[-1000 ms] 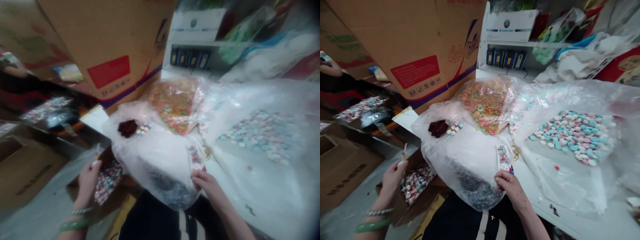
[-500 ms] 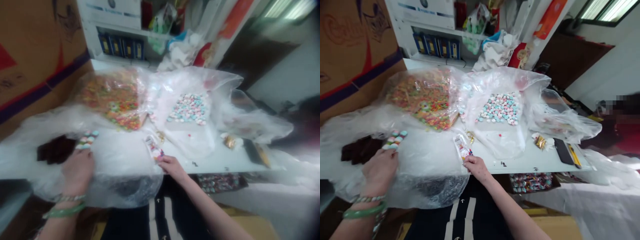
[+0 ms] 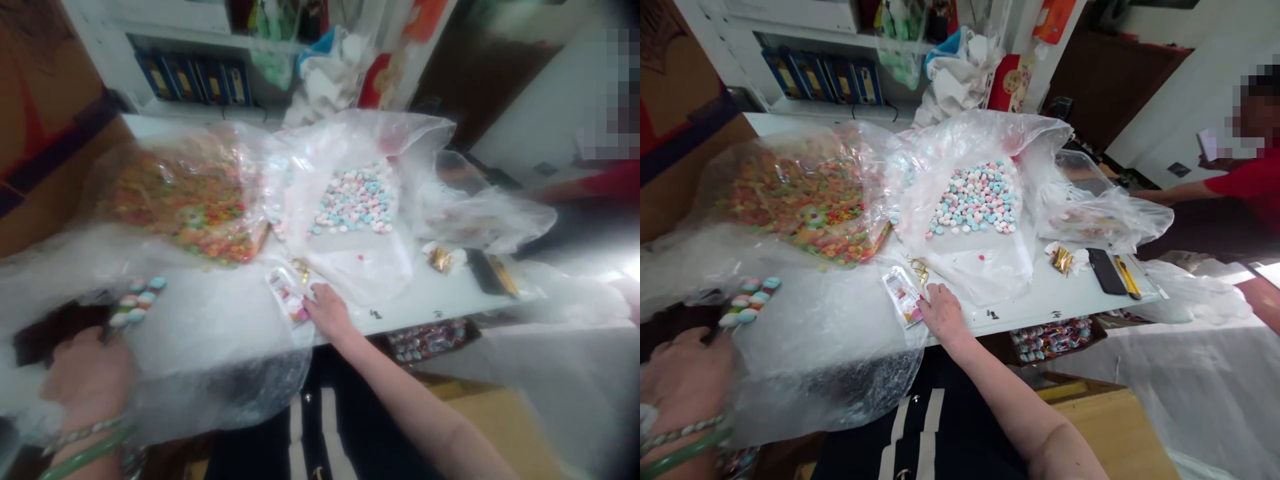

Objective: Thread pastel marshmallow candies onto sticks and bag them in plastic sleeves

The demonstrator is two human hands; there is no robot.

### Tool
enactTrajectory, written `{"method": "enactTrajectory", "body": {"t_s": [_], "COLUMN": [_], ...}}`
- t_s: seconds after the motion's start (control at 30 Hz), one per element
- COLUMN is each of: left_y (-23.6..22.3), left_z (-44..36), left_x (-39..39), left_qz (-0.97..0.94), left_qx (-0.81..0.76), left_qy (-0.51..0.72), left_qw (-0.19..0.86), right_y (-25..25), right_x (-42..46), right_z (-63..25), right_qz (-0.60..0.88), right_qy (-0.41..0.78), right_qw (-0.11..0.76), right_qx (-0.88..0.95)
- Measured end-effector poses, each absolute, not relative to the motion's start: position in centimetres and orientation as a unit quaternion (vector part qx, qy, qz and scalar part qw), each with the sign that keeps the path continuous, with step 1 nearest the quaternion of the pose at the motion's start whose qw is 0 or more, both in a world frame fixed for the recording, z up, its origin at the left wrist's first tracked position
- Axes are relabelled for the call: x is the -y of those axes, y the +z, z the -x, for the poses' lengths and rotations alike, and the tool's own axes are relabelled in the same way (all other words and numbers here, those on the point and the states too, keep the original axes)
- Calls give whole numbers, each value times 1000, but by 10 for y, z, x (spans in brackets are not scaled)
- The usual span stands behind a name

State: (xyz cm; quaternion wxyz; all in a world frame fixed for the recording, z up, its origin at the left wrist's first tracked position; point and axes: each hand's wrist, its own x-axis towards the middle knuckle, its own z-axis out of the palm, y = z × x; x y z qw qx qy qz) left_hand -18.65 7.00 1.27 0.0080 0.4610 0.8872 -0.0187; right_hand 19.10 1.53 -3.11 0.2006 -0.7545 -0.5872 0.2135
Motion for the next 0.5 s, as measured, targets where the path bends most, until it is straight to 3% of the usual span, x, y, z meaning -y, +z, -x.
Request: {"method": "enactTrajectory", "body": {"t_s": [0.17, 0.27, 0.37, 0.5], "left_y": [15, 14, 13, 10], "left_z": [121, 65, 26, 10], "left_x": [-45, -30, -26, -25], "left_qz": [-590, -700, -719, -658], "left_qx": [-780, -638, -568, -585], "left_qy": [207, 308, 322, 265], "left_qw": [-5, 94, 239, 394], "right_y": [-37, -41, -44, -40], "right_x": [-18, -21, -22, -18], "right_z": [-181, -184, -190, -196], "right_qz": [766, 774, 772, 716], "right_qy": [199, 255, 271, 231], "right_qw": [166, 194, 245, 390], "right_qx": [588, 546, 519, 530]}}
